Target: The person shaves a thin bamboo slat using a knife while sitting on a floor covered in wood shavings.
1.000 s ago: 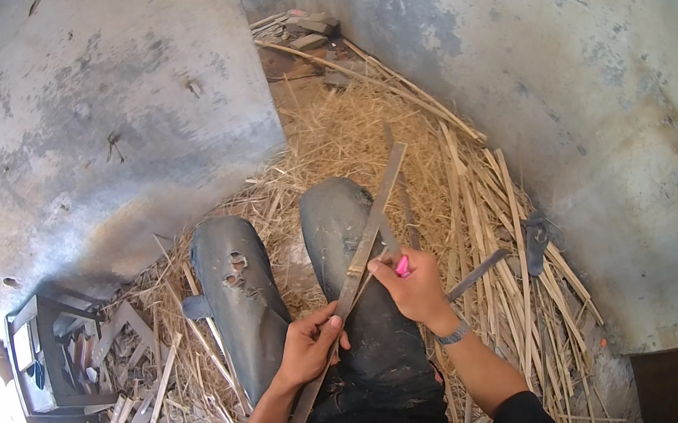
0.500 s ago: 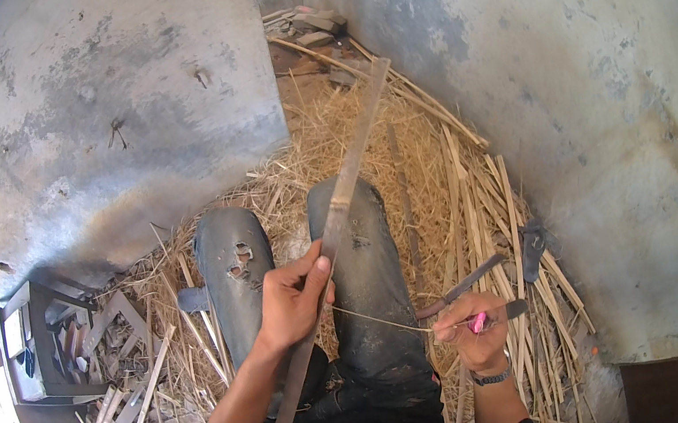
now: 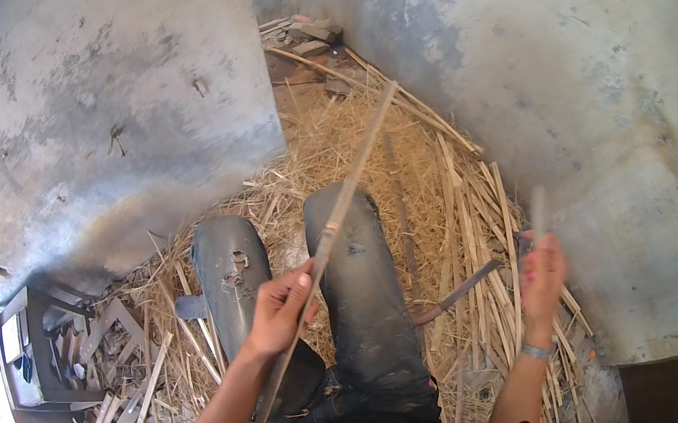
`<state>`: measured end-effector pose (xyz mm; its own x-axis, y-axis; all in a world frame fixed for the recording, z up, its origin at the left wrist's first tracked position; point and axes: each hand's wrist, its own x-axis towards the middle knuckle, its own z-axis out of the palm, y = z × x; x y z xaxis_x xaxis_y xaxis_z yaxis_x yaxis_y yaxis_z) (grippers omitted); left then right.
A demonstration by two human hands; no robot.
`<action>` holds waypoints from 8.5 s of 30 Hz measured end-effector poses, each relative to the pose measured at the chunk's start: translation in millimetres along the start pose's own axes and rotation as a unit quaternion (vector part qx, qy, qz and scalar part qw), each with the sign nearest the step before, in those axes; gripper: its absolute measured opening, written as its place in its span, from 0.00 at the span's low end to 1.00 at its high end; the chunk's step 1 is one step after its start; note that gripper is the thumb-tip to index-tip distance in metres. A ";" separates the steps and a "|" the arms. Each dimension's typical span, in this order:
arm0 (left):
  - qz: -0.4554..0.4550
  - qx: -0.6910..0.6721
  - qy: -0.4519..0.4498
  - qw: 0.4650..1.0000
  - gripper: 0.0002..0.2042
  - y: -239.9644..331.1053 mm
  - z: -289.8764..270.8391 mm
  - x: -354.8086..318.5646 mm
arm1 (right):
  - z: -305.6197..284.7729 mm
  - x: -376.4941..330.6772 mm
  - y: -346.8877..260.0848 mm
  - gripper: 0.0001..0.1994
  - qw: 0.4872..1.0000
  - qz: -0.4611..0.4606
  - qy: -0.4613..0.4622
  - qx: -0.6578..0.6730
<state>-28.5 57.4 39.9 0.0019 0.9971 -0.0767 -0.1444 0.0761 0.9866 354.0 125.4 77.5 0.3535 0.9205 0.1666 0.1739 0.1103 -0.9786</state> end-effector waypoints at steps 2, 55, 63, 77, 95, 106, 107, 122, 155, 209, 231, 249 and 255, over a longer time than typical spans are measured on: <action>-0.030 -0.041 -0.058 0.997 0.25 -10.4 11.1 0.0 | 33.6 -7.6 10.8 0.17 0.992 -0.009 -0.124 -0.003; -0.289 -0.480 -0.182 0.808 0.27 -60.5 6.6 -10.7 | 158.6 8.2 32.7 0.21 0.849 -0.266 -0.401 -0.218; -0.254 -0.275 -0.107 0.921 0.27 -42.2 12.3 -11.5 | 156.0 20.2 14.0 0.20 0.808 -0.287 -0.428 -0.286; -0.112 0.036 0.038 0.992 0.21 -52.1 41.0 -16.7 | 168.7 44.9 34.1 0.18 0.903 -0.235 -0.257 -0.252; -0.121 0.059 0.047 0.990 0.23 -42.8 44.3 -21.2 | 165.0 28.1 38.0 0.20 0.896 -0.257 -0.267 -0.246; -0.097 0.074 0.000 0.993 0.28 -50.2 35.1 -38.4 | 160.3 16.8 49.2 0.20 0.906 -0.257 -0.251 -0.223; -0.084 0.091 -0.020 0.992 0.29 -42.7 31.0 -49.2 | 157.4 14.4 51.4 0.20 0.907 -0.256 -0.251 -0.222; -0.277 0.108 -0.038 0.954 0.18 -31.9 -17.0 -195.0 | 155.8 -13.3 55.8 0.21 0.932 -0.184 -0.237 -0.203; -0.255 -0.322 -0.119 0.904 0.23 -61.0 16.6 -62.9 | 136.6 -39.0 26.6 0.23 0.860 -0.134 -0.478 -0.113; 0.026 0.106 0.082 0.991 0.22 52.8 35.0 -26.8 | 144.6 -55.4 -30.8 0.21 0.929 -0.053 -0.341 0.133; 0.388 0.245 0.245 0.854 0.27 162.1 -10.6 114.7 | 241.9 -8.4 -59.9 0.08 0.947 -0.187 -0.241 0.096; 0.422 0.156 0.198 0.871 0.30 189.2 -41.9 191.3 | 70.0 121.7 174.6 0.11 0.906 0.214 -0.039 0.363; 0.401 0.167 0.161 0.886 0.27 146.4 -42.1 209.0 | 77.9 36.4 357.0 0.41 0.920 0.193 0.201 -0.276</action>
<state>-90.9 276.5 162.2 -0.2585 0.6821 0.6841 0.3291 -0.6036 0.7262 357.4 227.5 -275.2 0.7785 0.6262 -0.0419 0.3643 -0.5052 -0.7824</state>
